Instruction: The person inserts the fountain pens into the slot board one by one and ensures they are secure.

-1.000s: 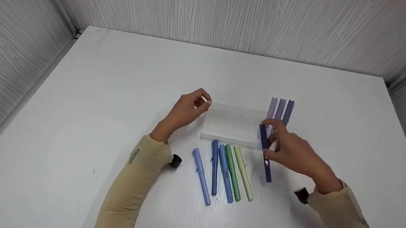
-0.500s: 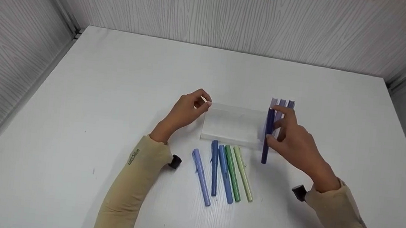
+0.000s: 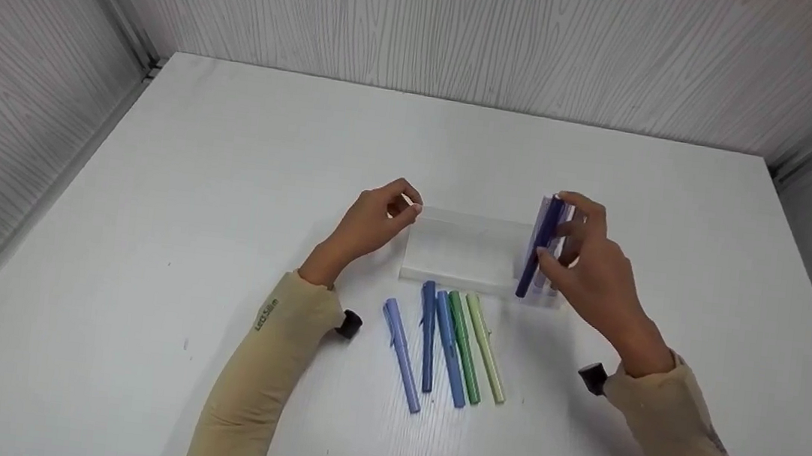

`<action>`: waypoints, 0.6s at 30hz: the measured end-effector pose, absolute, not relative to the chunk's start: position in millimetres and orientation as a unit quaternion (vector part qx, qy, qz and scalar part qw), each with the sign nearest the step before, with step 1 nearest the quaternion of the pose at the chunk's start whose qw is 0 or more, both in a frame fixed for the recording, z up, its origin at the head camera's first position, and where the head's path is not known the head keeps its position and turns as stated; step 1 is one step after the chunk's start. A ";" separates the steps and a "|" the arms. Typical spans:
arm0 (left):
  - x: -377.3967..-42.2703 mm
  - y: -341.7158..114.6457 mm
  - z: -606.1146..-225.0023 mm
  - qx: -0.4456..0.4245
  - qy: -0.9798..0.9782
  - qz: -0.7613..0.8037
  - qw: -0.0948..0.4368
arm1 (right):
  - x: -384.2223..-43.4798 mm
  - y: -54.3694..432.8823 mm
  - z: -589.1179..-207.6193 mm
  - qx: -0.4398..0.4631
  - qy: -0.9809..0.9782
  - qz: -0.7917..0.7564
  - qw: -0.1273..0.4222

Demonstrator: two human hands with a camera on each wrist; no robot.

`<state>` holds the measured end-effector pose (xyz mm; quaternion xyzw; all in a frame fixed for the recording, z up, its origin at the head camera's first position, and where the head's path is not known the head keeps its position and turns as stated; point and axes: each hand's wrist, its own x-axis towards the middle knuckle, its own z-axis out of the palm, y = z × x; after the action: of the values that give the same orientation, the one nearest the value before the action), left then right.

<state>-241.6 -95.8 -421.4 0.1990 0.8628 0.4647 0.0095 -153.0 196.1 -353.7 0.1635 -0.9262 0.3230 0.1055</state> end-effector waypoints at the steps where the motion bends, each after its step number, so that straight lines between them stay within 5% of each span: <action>1: -241.9 -95.9 -421.4 0.200 0.863 0.464 0.010 | -154.0 196.3 -354.0 0.165 -0.925 0.322 0.113; 18: -242.8 -95.9 -422.2 0.198 0.865 0.460 0.008 | -163.4 191.6 -365.3 0.158 -0.926 0.317 0.134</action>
<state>-242.8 -95.9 -422.2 0.1984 0.8653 0.4603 0.0084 -163.4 191.6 -365.3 0.1582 -0.9257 0.3166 0.1336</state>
